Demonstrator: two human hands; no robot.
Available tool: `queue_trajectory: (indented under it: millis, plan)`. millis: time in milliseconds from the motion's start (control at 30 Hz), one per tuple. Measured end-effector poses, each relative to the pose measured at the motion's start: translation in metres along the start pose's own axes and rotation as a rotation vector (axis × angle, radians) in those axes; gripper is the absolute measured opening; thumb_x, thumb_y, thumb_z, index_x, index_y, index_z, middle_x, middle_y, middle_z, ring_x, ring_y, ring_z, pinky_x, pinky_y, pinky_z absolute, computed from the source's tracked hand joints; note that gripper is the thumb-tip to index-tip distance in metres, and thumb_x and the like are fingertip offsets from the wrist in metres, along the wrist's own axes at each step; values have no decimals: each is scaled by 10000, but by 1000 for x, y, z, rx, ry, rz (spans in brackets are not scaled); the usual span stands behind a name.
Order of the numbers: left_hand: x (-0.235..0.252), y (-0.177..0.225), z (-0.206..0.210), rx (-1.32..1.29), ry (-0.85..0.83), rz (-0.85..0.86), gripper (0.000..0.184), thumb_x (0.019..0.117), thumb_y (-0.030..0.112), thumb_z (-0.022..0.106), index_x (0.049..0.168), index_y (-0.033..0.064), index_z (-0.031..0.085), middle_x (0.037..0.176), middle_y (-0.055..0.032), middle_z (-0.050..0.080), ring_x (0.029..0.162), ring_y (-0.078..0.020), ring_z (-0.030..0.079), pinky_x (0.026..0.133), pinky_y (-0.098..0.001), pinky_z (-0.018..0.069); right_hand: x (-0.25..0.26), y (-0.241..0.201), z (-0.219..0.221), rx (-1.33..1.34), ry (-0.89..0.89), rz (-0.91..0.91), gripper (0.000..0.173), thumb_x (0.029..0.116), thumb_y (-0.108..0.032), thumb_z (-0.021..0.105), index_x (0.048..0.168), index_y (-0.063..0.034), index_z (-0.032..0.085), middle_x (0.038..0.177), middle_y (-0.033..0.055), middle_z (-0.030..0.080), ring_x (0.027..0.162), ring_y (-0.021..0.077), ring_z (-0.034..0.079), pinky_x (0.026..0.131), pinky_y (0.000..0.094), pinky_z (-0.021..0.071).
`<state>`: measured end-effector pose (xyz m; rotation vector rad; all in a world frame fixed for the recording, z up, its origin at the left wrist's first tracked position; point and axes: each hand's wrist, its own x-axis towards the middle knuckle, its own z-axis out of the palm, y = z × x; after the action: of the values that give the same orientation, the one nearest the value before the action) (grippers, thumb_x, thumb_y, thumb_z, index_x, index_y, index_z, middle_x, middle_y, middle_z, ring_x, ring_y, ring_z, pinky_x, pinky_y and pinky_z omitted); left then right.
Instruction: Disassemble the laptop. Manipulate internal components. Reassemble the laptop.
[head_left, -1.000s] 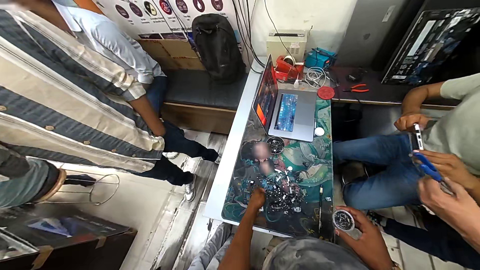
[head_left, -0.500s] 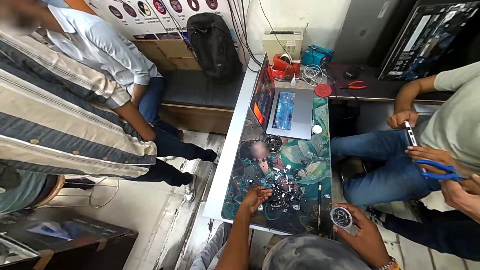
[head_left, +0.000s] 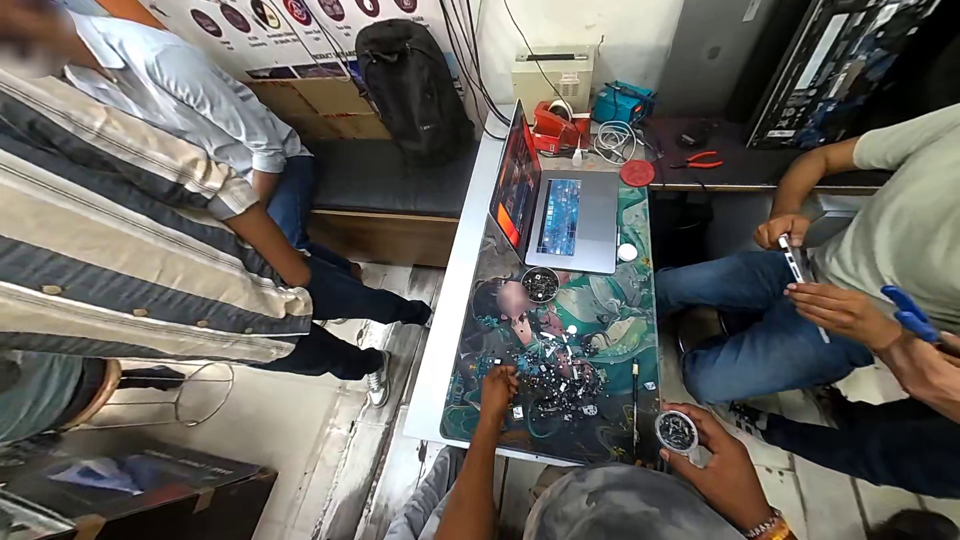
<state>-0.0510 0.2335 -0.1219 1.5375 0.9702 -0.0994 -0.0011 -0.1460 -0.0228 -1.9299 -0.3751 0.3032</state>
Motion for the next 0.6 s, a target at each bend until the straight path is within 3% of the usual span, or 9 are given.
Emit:
queue_trajectory:
  millis: [33,67,133,233,433,600]
  plan:
    - [2,-5,2,102,-3,31,301,1065,93,410,1140,-53,662,858,-113,637,739,-189,582,715,-373,499,-1,0,1,7,4,-3,619,723,-228,828,1285,-49,639,1234,46,713,1055,121,711,889,292,615]
    - [3,-7,4,243,-30,44,300,1064,144,462,1119,-46,687,922,-161,666,834,-253,625,810,-451,522,-2,1,2,13,8,-5,620,720,-224,833,1282,-45,640,1235,52,712,1058,122,711,890,293,615]
    - [3,-6,11,520,-117,27,331,1060,242,509,1178,-12,687,1070,-209,706,1026,-337,683,958,-544,527,-3,2,2,23,13,-11,620,720,-216,834,1283,-41,641,1242,52,708,1069,123,707,898,295,614]
    - [5,-15,20,726,-162,72,337,1054,253,490,1225,25,671,1103,-195,715,1080,-347,687,981,-552,528,-5,1,1,24,20,-9,618,721,-214,837,1283,-48,641,1238,46,709,1063,124,710,890,293,619]
    - [3,-9,28,896,-181,124,324,1045,233,488,1267,70,656,1177,-171,714,1149,-331,678,1011,-539,521,-9,2,-1,23,45,-3,618,720,-210,832,1286,-56,639,1234,42,712,1062,127,712,891,291,619]
    - [-1,15,35,1034,-183,31,342,1070,260,460,1251,72,682,1263,-181,689,1217,-351,649,1023,-567,511,-10,2,1,20,43,-6,613,721,-225,831,1280,-51,645,1221,40,717,1045,107,713,880,277,614]
